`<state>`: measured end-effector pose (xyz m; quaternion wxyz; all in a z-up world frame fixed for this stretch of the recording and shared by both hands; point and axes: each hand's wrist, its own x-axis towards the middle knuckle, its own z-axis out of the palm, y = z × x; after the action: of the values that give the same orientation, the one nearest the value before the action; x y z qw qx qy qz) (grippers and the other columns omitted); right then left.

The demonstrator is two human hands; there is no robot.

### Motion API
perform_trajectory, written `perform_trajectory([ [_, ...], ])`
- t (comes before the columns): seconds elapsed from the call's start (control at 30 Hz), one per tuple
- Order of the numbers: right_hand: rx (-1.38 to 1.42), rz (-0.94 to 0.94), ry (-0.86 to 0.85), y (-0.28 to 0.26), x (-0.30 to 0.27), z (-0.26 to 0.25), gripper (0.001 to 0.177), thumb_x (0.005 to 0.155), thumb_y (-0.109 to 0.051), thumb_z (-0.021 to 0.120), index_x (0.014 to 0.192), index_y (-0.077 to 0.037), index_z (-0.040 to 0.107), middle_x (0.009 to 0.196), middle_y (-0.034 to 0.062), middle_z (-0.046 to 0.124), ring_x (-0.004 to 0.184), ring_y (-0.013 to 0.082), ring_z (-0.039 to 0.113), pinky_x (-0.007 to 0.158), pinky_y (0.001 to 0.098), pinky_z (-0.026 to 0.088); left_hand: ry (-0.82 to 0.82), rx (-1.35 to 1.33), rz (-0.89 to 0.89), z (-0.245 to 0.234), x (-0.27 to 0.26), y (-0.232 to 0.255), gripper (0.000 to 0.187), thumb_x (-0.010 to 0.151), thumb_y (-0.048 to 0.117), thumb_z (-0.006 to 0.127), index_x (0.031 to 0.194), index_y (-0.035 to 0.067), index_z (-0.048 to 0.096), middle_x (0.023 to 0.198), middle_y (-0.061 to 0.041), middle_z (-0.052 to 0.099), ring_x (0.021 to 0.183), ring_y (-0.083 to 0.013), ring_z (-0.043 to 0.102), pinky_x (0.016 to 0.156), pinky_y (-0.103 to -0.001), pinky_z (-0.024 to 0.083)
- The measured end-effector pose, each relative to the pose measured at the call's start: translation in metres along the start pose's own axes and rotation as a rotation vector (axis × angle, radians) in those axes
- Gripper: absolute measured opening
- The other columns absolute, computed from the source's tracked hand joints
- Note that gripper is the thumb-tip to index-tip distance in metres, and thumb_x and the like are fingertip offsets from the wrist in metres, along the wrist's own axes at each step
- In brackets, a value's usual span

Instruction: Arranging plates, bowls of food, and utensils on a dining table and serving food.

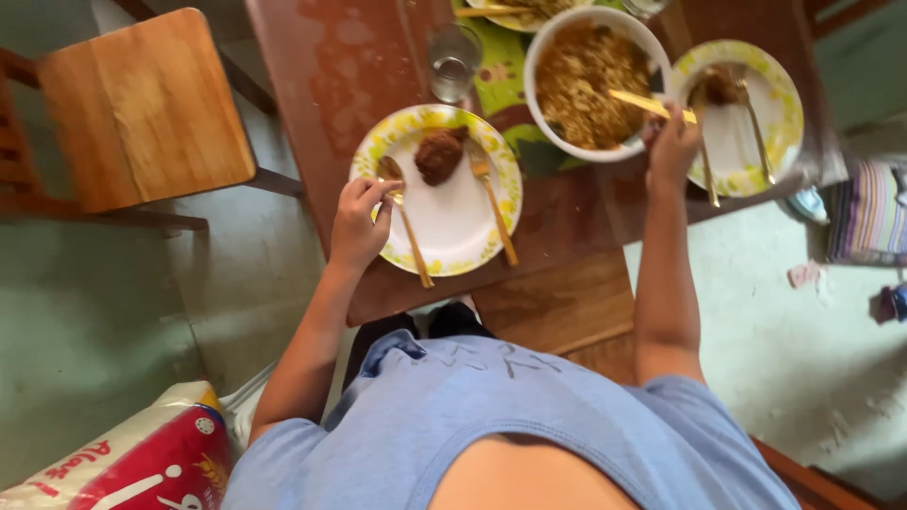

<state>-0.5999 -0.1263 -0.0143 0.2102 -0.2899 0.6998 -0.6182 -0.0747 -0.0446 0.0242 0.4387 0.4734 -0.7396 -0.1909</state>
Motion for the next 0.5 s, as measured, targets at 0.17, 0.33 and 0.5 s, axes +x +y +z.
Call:
perform_trajectory([
  [0.17, 0.021, 0.026, -0.081, 0.004, -0.049, -0.029, 0.017, 0.104, -0.025, 0.067, 0.113, -0.012, 0.062, 0.082, 0.0065, 0.070, 0.054, 0.0097, 0.063, 0.046, 0.0216, 0.051, 0.027, 0.003, -0.019, -0.058, 0.024, -0.037, 0.035, 0.084, -0.006, 0.072, 0.111, 0.015, 0.077, 0.087, -0.004, 0.057, 0.081, -0.0268, 0.061, 0.085, -0.039, 0.053],
  [0.33, -0.085, 0.059, -0.082, 0.006, -0.076, -0.036, 0.025, 0.101, -0.018, 0.066, 0.123, -0.012, 0.058, 0.091, 0.0046, 0.073, 0.060, 0.0074, 0.069, 0.053, 0.0180, 0.056, 0.028, 0.003, 0.018, -0.121, 0.060, -0.116, 0.035, 0.088, -0.008, 0.071, 0.115, 0.014, 0.077, 0.088, -0.004, 0.058, 0.082, -0.0249, 0.061, 0.085, -0.038, 0.052],
  [0.5, -0.086, 0.310, -0.090, 0.028, -0.075, -0.074, 0.033, 0.122, -0.036, 0.057, 0.139, -0.013, 0.039, 0.126, -0.0006, 0.045, 0.119, 0.0211, 0.068, 0.104, 0.0819, 0.022, -0.019, -0.112, 0.067, -0.206, 0.079, -0.218, 0.039, 0.085, -0.008, 0.071, 0.116, 0.015, 0.077, 0.091, -0.007, 0.061, 0.085, -0.0272, 0.062, 0.087, -0.040, 0.051],
])
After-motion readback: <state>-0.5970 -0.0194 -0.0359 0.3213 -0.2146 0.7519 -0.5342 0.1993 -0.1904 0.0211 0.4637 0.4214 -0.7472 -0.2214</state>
